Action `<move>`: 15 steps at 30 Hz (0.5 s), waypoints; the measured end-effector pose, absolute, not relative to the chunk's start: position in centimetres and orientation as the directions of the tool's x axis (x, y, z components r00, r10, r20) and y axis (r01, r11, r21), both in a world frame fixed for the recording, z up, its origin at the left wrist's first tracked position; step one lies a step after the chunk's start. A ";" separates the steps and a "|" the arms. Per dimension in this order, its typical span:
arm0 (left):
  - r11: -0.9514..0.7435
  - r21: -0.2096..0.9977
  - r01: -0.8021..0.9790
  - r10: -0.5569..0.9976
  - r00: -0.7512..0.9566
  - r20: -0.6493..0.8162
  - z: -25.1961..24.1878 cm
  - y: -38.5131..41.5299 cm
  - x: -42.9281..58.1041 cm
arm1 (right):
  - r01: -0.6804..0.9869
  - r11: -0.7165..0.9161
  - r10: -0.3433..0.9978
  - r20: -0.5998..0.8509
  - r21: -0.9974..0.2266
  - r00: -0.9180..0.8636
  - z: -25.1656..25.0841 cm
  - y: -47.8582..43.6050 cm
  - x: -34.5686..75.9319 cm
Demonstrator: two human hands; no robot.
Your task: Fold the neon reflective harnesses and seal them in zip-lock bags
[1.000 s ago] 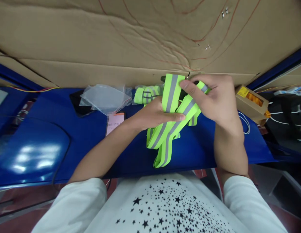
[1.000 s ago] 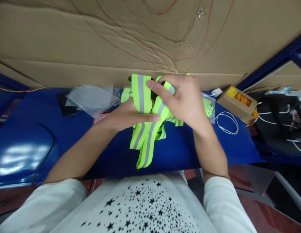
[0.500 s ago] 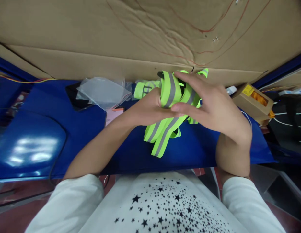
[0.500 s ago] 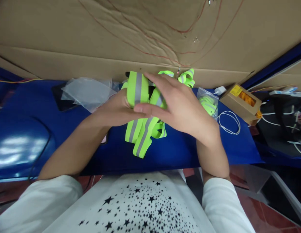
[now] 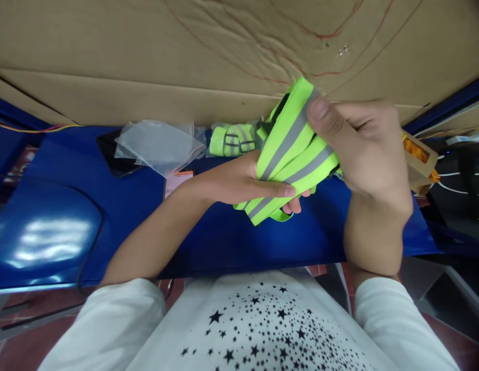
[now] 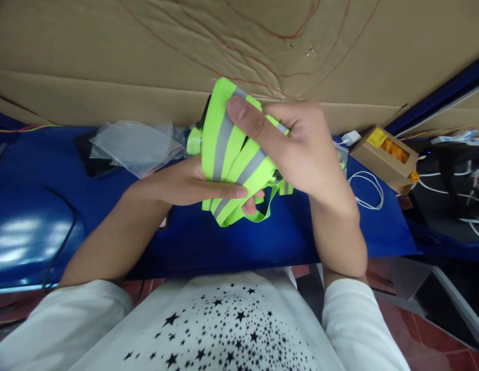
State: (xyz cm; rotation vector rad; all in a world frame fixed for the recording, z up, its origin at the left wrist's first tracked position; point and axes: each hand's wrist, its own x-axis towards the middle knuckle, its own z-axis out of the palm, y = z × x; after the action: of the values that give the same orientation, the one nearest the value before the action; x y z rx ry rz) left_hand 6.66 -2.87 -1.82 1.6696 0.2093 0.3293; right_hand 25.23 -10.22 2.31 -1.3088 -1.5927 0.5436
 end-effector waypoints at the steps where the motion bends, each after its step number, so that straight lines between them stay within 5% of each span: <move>1: -0.125 0.990 -0.064 0.299 0.949 0.099 -1.9 -2.8 6.6 | 0.406 0.293 0.943 0.332 -0.865 0.026 1.9 -9.9 25.3; 4: -0.052 0.993 -0.110 0.268 0.956 0.120 -1.9 -2.9 6.5 | 0.377 0.291 0.943 0.331 -0.879 0.044 1.3 -9.2 25.1; 7: -0.007 0.990 -0.144 0.362 0.922 0.137 -1.5 -2.9 6.4 | 0.594 0.382 0.871 0.491 -0.708 0.025 1.7 -9.5 24.7; 12: -0.175 0.975 -0.135 0.437 0.877 0.200 -1.1 -2.7 5.6 | 0.718 0.477 0.867 0.405 -0.507 -0.290 2.0 -10.3 24.0; 15: -0.202 0.968 -0.151 0.419 0.880 0.225 -1.5 -2.4 5.2 | 0.781 0.474 0.846 0.456 -0.407 -0.277 1.7 -10.2 23.5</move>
State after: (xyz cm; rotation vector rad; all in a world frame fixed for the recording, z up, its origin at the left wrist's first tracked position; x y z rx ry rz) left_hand 5.21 -2.45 -1.52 1.7006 0.2075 0.5230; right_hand 23.51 -10.17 1.69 -1.3416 -2.0973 0.1348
